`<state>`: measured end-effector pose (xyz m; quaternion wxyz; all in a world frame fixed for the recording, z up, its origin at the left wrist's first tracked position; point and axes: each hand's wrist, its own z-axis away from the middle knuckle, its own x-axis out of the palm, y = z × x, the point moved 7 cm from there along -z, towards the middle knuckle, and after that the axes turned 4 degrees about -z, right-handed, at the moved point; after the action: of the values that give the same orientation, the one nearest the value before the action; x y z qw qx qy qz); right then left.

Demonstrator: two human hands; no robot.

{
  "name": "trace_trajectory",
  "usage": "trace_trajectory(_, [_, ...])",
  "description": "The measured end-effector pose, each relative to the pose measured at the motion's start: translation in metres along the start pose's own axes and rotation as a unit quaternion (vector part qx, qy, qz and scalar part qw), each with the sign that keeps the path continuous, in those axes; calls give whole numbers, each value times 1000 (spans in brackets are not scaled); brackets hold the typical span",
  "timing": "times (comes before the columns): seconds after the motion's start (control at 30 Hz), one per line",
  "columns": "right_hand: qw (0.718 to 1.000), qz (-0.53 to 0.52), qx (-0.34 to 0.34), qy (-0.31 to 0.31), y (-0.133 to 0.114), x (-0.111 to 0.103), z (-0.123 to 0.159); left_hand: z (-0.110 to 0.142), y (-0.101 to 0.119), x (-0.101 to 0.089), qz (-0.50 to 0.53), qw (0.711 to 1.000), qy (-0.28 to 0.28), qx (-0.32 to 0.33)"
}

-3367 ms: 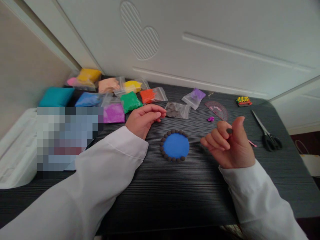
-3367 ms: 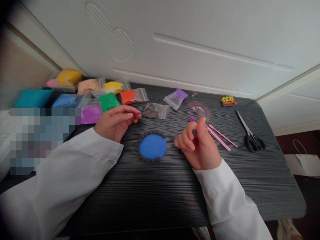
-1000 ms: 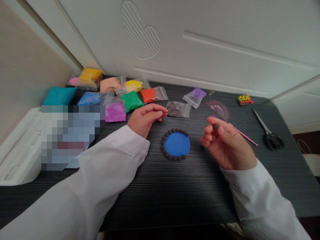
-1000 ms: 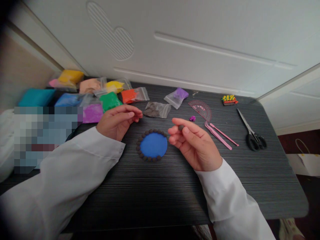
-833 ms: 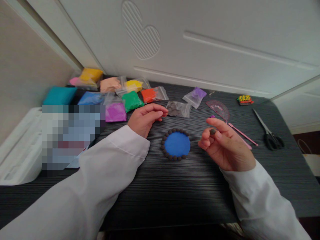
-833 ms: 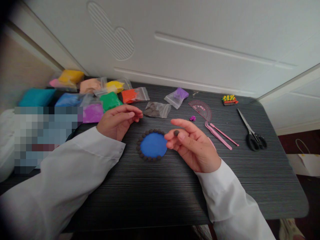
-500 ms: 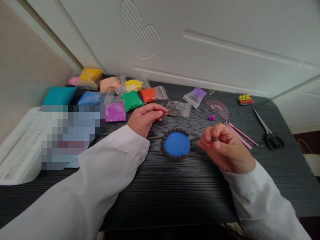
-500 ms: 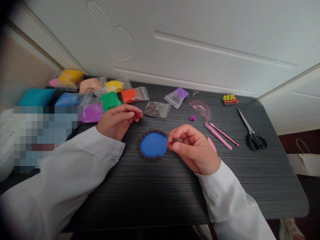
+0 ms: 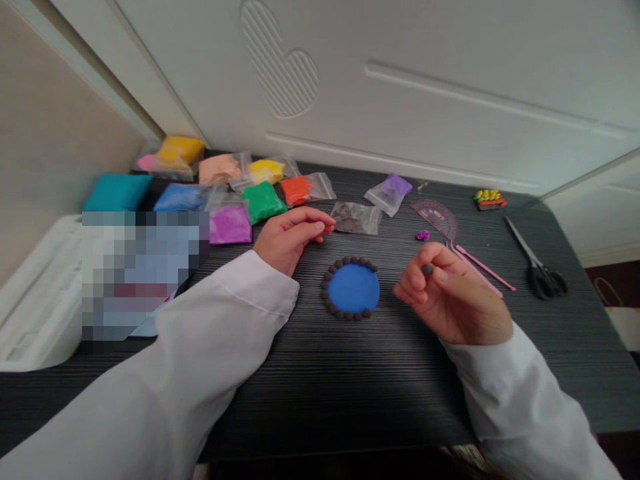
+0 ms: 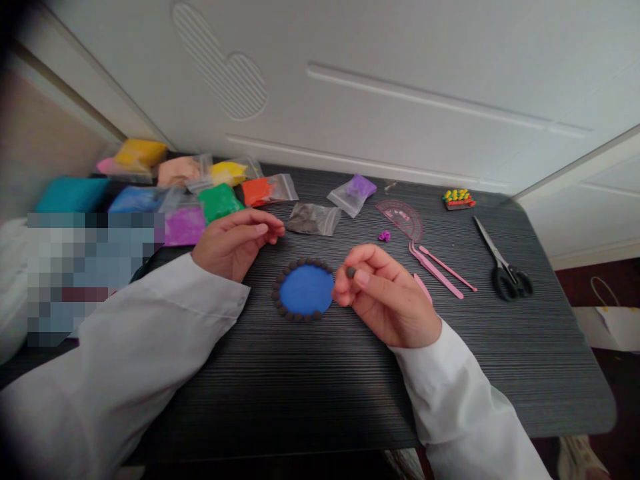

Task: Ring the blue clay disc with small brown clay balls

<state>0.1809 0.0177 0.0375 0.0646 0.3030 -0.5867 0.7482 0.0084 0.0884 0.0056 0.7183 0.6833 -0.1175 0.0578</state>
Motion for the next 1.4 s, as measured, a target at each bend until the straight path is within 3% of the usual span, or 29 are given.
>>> trace_trajectory(0.23, [999,-49,12,-19,-2,6,0,0,0,0,-6,1000,5,-3])
trace_trajectory(0.6, [1000,18,1,-19,-4,7,0,0,0,0,-5,1000,-3,0])
trace_trajectory(0.77, [1000,2,-1,-21,-4,7,1,-1,-1,0,-14,1000,0,1])
trace_trajectory(0.9, [1000,27,-8,-13,-2,4,5,7,8,-1,-132,989,9,73])
trace_trajectory(1.0, [992,124,-29,22,1,-5,11,28,23,9,-319,929,-27,183])
trace_trajectory(1.07, [966,249,-51,52,3,-12,17,48,28,20,-403,878,-72,247])
trace_trajectory(1.17, [888,450,-68,59,8,-17,26,75,30,31,-484,821,-91,290])
trace_trajectory(1.27, [825,558,-85,16,12,-13,30,90,23,40,-538,791,-94,276])
trace_trajectory(1.4, [784,602,-151,-18,8,-3,31,94,14,53,-575,766,-113,263])
